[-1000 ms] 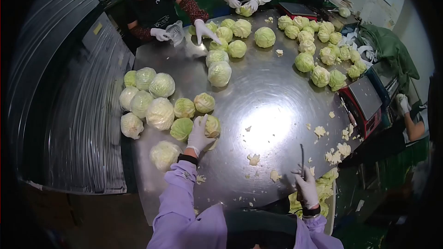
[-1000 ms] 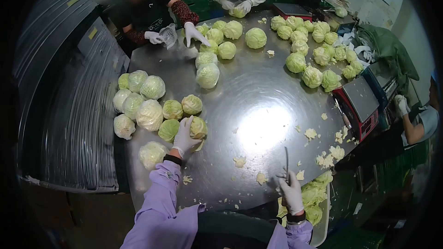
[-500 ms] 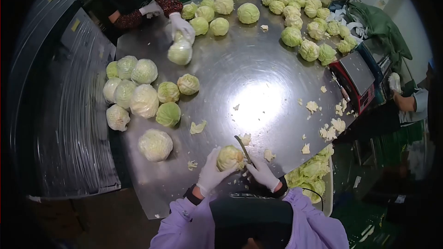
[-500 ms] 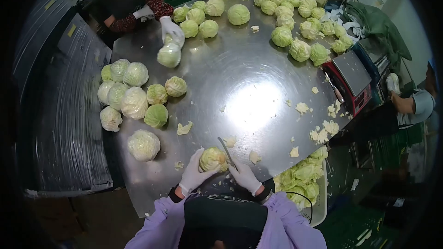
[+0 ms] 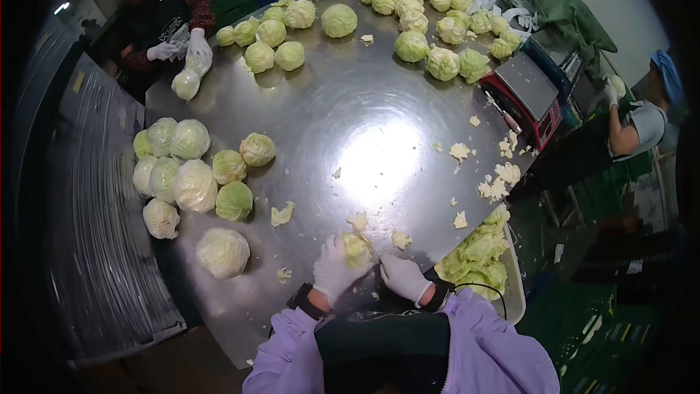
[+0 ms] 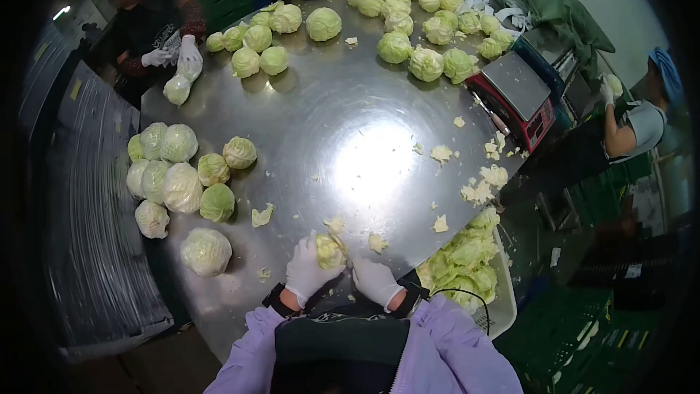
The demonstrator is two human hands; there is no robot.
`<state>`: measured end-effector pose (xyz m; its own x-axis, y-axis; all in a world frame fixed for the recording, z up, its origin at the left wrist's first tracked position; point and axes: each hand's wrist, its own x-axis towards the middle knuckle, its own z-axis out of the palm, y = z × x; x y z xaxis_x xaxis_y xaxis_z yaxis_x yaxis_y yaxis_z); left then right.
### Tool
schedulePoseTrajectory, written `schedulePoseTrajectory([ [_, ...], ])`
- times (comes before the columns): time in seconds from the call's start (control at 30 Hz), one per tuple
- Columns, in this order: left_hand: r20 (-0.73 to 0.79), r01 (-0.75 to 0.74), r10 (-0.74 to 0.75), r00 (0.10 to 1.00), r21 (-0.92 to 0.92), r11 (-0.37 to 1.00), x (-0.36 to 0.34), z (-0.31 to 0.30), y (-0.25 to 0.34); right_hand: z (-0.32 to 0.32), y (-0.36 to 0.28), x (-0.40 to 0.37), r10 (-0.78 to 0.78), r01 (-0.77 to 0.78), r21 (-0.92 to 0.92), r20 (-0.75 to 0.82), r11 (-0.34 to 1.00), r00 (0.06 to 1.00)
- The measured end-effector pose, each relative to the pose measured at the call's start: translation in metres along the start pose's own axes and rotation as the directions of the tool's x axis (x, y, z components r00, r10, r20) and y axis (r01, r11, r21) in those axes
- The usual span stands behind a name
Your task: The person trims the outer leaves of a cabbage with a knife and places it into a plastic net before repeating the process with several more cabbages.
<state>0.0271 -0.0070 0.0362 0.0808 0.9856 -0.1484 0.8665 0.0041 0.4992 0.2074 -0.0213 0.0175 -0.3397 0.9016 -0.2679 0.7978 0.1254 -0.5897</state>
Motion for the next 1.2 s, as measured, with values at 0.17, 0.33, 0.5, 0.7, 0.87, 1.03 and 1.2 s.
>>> schedulePoseTrajectory([
  [0.17,0.029,-0.022,0.022,0.999,0.003,1.000,-0.004,0.003,0.001,0.025,0.017,0.031,-0.076,0.076,-0.021,0.013,0.997,0.997],
  [0.33,-0.221,-0.176,0.114,0.969,-0.284,0.943,-0.026,0.021,-0.035,0.028,0.028,0.026,0.019,-0.020,0.392,0.006,0.920,1.000],
  [0.5,-0.146,-0.140,0.077,0.986,-0.498,0.856,-0.030,0.015,-0.033,-0.003,0.005,0.010,-0.190,0.258,0.274,-0.251,0.926,0.949],
  [0.7,-0.177,-0.195,0.122,0.977,-0.493,0.848,-0.022,0.029,-0.039,0.003,0.001,0.010,-0.279,0.334,0.138,-0.315,0.932,0.907],
  [0.87,-0.122,-0.118,0.062,0.991,-0.531,0.839,-0.023,0.027,-0.038,-0.001,-0.010,0.021,-0.220,0.227,0.112,-0.070,0.967,0.973],
  [1.03,-0.099,-0.129,0.090,0.991,-0.529,0.839,-0.020,0.025,-0.040,0.007,-0.007,0.028,-0.260,0.277,0.112,-0.144,0.954,0.955],
  [1.2,-0.103,-0.146,0.108,0.989,-0.521,0.841,-0.014,0.023,-0.036,0.004,0.005,0.041,-0.232,0.242,0.176,-0.075,0.954,0.970],
])
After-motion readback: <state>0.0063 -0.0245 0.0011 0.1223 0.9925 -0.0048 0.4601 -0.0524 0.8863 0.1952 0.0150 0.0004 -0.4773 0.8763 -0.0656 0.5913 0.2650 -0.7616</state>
